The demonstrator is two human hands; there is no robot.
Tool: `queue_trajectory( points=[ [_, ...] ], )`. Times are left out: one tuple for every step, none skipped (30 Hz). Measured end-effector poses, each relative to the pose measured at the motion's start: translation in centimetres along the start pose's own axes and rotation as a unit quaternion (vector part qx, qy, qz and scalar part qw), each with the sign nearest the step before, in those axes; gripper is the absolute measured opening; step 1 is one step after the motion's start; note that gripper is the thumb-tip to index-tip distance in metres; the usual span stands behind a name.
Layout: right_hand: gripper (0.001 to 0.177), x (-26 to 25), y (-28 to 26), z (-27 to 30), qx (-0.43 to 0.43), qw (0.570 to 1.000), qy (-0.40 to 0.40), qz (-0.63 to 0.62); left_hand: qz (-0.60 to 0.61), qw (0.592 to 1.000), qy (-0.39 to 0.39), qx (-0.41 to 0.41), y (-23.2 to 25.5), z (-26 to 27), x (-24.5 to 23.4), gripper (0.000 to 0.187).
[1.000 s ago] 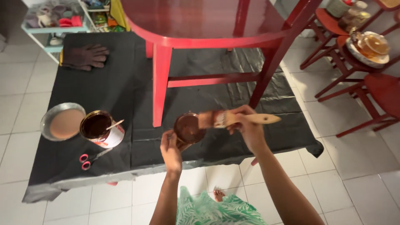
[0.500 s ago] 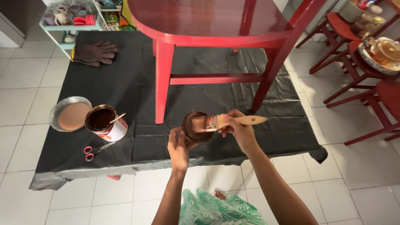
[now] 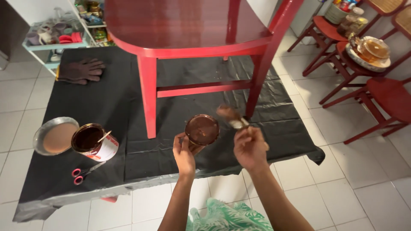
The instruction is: The person paints a red wooden chair with a dark brown finish using a paintbrush. They apply the finish to the legs, seat, backrest, and under-seat frame, repeatedly dipping the brush into a small container to reload the finish.
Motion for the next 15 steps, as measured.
queue_trajectory(
  points=[
    [0.012,0.7,-0.9,0.0,-0.023,0.999,-0.016,0.021,0.000,1.000,0.002,0.000,-0.3,-0.1,0.1,0.022],
    [0.010,1.5,-1.4,-0.1,-0.046,0.998,-0.032,0.041,-0.002,1.000,0.003,0.000,-0.5,-0.1,-0.1,0.022],
    [0.011,2.3,-1.9,-0.4,-0.119,0.989,-0.030,0.081,-0.003,1.000,0.005,0.000,-0.7,-0.1,-0.2,0.021],
    [0.013,3.3,-2.7,-0.7,-0.191,0.974,-0.028,0.121,-0.006,1.000,0.004,0.000,-0.9,-0.2,-0.4,0.021],
    [0.016,4.3,-3.5,-1.3,-0.261,0.952,-0.025,0.160,-0.008,1.000,0.002,0.000,-1.0,-0.2,-0.8,0.021],
    [0.015,5.3,-3.9,-2.0,-0.304,0.930,-0.055,0.202,-0.010,1.000,0.002,-0.001,-1.1,-0.2,-1.0,0.021],
    [0.014,6.3,-4.3,-2.7,-0.344,0.903,-0.084,0.243,-0.013,1.000,0.003,0.001,-1.1,-0.2,-1.3,0.022],
    [0.013,7.1,-4.8,-3.3,-0.383,0.872,-0.112,0.283,-0.016,1.000,0.006,0.001,-1.1,-0.2,-1.6,0.022],
    [0.014,7.7,-5.0,-3.9,-0.399,0.861,-0.106,0.298,-0.019,1.000,0.008,0.002,-1.1,-0.1,-1.8,0.023],
    [0.015,8.3,-4.9,-4.8,-0.414,0.849,-0.100,0.313,-0.021,1.000,0.009,0.004,-1.0,-0.1,-1.8,0.023],
    [0.016,8.7,-4.6,-5.6,-0.430,0.836,-0.094,0.328,-0.022,1.000,0.010,0.006,-0.9,-0.1,-1.9,0.023],
    [0.017,9.0,-4.3,-6.2,-0.447,0.826,-0.094,0.331,-0.024,1.000,0.012,0.009,-0.7,-0.1,-1.9,0.023],
    [0.018,9.3,-3.9,-6.8,-0.464,0.815,-0.094,0.335,-0.028,0.999,0.009,0.013,-0.5,0.1,-2.0,0.023],
    [0.019,9.7,-3.4,-7.6,-0.479,0.805,-0.095,0.338,-0.030,0.999,0.008,0.019,-0.2,0.3,-2.1,0.023],
    [0.020,10.1,-3.0,-8.5,-0.481,0.805,-0.090,0.334,-0.033,0.999,0.007,0.025,0.0,0.3,-2.2,0.023]
  ],
)
Point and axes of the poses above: each hand's wrist, its own z-axis away from the middle knuckle, its own x-axis out of the palm, y = z × x, the point moved 1 cm from there along -z, towards the middle knuckle
